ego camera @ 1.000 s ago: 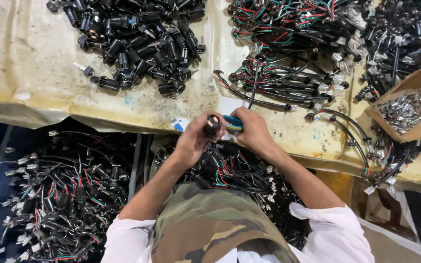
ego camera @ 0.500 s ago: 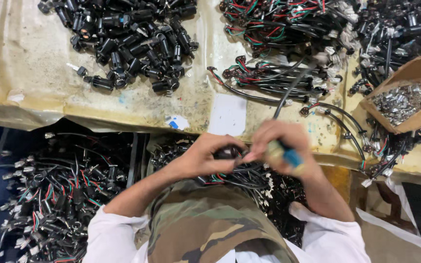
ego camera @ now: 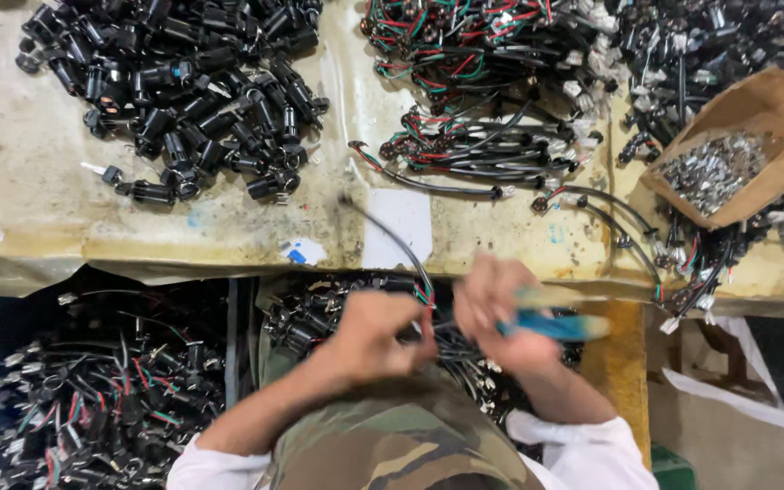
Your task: The person repeatedly picks up black cylindrical components and wire harnesses from a table, uses pliers to strip or adjust wires, and places the assembled units into a bin below. The process is continuous and repetitive throughout the clip.
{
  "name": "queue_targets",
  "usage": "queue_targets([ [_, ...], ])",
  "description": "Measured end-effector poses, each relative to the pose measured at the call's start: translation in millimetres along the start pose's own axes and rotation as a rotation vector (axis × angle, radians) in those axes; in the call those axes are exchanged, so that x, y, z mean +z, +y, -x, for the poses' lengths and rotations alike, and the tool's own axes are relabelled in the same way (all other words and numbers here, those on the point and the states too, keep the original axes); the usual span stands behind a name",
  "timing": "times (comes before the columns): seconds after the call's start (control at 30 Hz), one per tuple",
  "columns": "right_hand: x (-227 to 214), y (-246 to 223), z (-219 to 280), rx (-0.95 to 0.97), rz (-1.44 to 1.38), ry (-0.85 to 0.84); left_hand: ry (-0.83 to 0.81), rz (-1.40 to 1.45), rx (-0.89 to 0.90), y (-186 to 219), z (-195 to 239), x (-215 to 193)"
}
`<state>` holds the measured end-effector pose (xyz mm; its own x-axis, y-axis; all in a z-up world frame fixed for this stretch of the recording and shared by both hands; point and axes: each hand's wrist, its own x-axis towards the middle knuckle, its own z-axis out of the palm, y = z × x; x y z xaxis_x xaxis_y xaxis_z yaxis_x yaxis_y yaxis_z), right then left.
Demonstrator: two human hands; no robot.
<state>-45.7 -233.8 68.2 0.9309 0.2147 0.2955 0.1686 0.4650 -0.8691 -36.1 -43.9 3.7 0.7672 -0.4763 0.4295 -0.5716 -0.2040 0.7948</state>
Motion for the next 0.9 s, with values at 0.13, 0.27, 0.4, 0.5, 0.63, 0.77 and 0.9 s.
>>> queue_targets([
  [0.13,4,0,26,0.258,-0.583,-0.054,-0.126,0.175,0.015,21,20,16],
  [0.27,12,8,36,0.156,-0.494,0.002,-0.093,0.29,-0.092,21,24,20],
  [0.4,5,18,37,0.138,-0.488,0.034,-0.068,0.318,-0.137,22,15,21],
  [0.5,-10,16,29,0.196,-0.64,0.068,-0.142,0.436,-0.166,29,5,7],
  [0.63,-36,8,-20,0.383,-0.263,0.072,-0.534,0.557,0.06,16,-13,-47],
  [0.77,-65,55,-118,0.455,1.05,-0.015,-0.96,0.637,-0.053,-3,-11,-92],
  [0.9,-70,148,-148,0.126,1.615,-0.058,-0.588,-0.234,0.186,-2,12,-64],
])
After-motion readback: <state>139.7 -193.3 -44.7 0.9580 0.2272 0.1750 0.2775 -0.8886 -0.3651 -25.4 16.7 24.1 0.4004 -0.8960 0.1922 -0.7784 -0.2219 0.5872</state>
